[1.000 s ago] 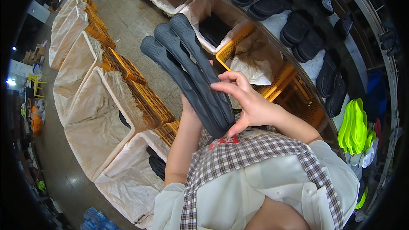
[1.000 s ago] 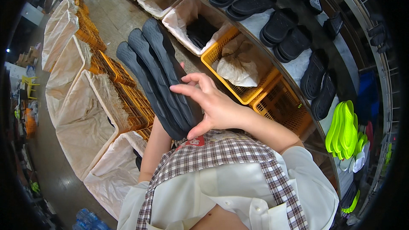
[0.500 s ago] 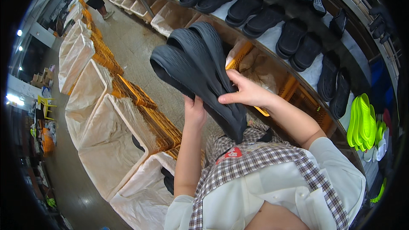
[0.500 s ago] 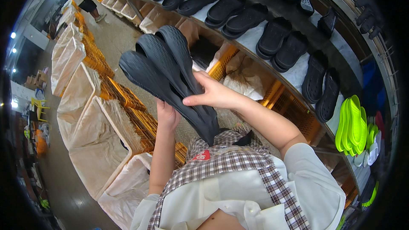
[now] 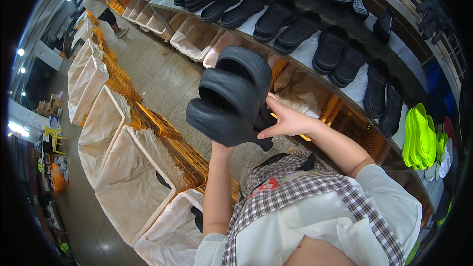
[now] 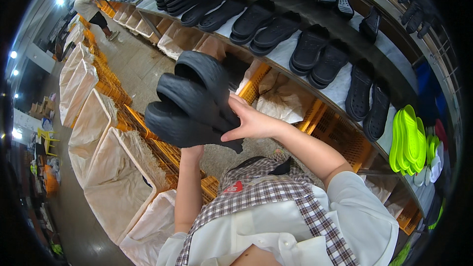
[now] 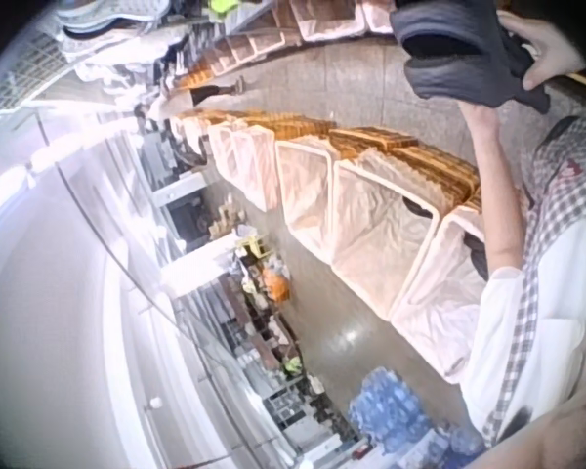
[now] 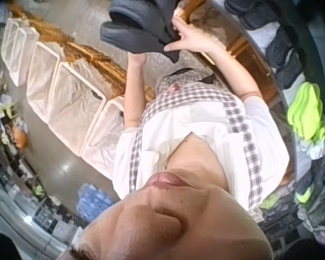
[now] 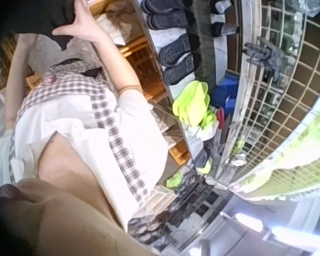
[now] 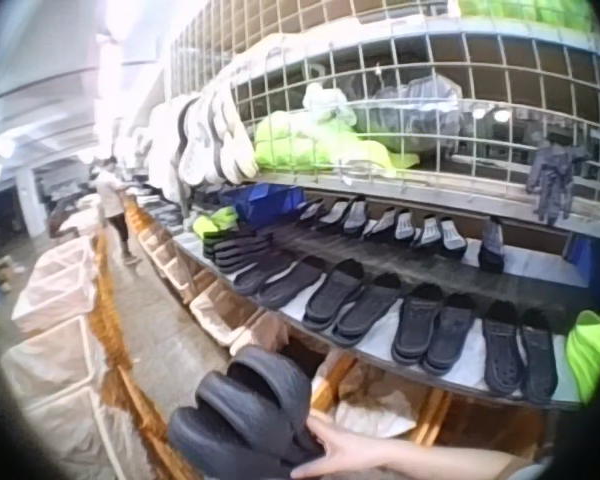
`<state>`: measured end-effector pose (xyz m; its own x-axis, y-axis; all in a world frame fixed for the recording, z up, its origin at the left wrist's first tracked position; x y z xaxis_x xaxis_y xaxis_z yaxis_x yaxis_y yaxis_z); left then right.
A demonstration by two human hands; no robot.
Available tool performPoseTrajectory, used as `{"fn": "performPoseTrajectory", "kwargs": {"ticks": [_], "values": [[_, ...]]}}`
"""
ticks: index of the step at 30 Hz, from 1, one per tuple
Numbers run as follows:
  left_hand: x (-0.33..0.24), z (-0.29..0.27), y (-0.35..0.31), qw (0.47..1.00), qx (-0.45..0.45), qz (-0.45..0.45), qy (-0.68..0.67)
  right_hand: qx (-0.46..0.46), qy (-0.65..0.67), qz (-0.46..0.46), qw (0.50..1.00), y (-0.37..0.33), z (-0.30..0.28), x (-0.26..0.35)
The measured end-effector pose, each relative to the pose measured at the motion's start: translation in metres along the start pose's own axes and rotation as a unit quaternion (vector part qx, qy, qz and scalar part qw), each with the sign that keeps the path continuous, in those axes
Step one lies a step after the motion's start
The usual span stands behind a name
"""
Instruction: The person picks up stacks of neon green and black slide sandals from a shelf, turns them over to view the soles, and places them into fabric-lined bins. The person repeats this process for multiple pairs, moving between the shelf and bins.
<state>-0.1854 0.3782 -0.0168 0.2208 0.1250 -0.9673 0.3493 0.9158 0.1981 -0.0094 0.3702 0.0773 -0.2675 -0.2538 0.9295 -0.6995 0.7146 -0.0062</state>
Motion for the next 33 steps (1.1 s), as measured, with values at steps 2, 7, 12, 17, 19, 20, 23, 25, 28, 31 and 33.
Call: {"fn": "performPoseTrajectory", "kwargs": {"ticks": [2,7,12,17,19,20,23,25,28,31,33], "values": [[-0.004,0.001,0.002,1.0,-0.017,0.0,0.006,-0.012,-0.04,-0.016,0.999,0.0,0.002,-0.002],[-0.019,0.023,-0.011,0.937,-0.097,0.014,-0.335,-0.113,-0.187,-0.137,0.966,0.003,-0.007,0.004],[-0.035,0.033,-0.024,0.923,-0.086,-0.029,-0.375,-0.078,-0.166,-0.195,0.963,0.01,-0.012,0.004],[-0.047,0.035,-0.022,0.887,-0.006,-0.023,-0.461,-0.008,0.297,-0.007,0.955,-0.001,0.004,-0.011],[-0.042,0.034,-0.025,0.879,-0.047,-0.08,-0.467,-0.016,0.434,-0.007,0.901,-0.007,0.017,-0.005],[-0.043,0.036,-0.024,0.874,-0.042,-0.079,-0.478,-0.031,0.411,0.008,0.911,-0.007,0.022,-0.004],[-0.046,0.04,-0.023,0.859,-0.03,-0.078,-0.506,-0.027,0.387,0.016,0.922,-0.008,0.031,0.002],[-0.043,0.041,-0.024,0.855,-0.037,-0.1,-0.508,-0.037,0.425,0.019,0.904,-0.01,0.032,0.002],[-0.038,0.04,-0.027,0.851,-0.057,-0.126,-0.506,-0.05,0.437,0.017,0.898,-0.011,0.033,0.003],[-0.042,0.039,-0.028,0.875,-0.041,-0.107,-0.471,-0.048,0.427,-0.002,0.903,-0.012,0.034,0.008],[-0.043,0.04,-0.029,0.872,-0.038,-0.121,-0.472,-0.053,0.425,-0.006,0.904,-0.013,0.036,0.011]]}}
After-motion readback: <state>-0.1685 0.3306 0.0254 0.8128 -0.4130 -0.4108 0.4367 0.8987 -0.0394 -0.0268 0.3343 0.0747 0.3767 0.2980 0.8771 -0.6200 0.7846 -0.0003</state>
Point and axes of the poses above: each hand's wrist, its own y-axis towards the middle knuckle, its own z-axis out of the palm, x = y × z, the point moved 6 cm from there along y, towards the middle knuckle, and after that the axes turned 12 degrees about x, right-handed, at the moved point
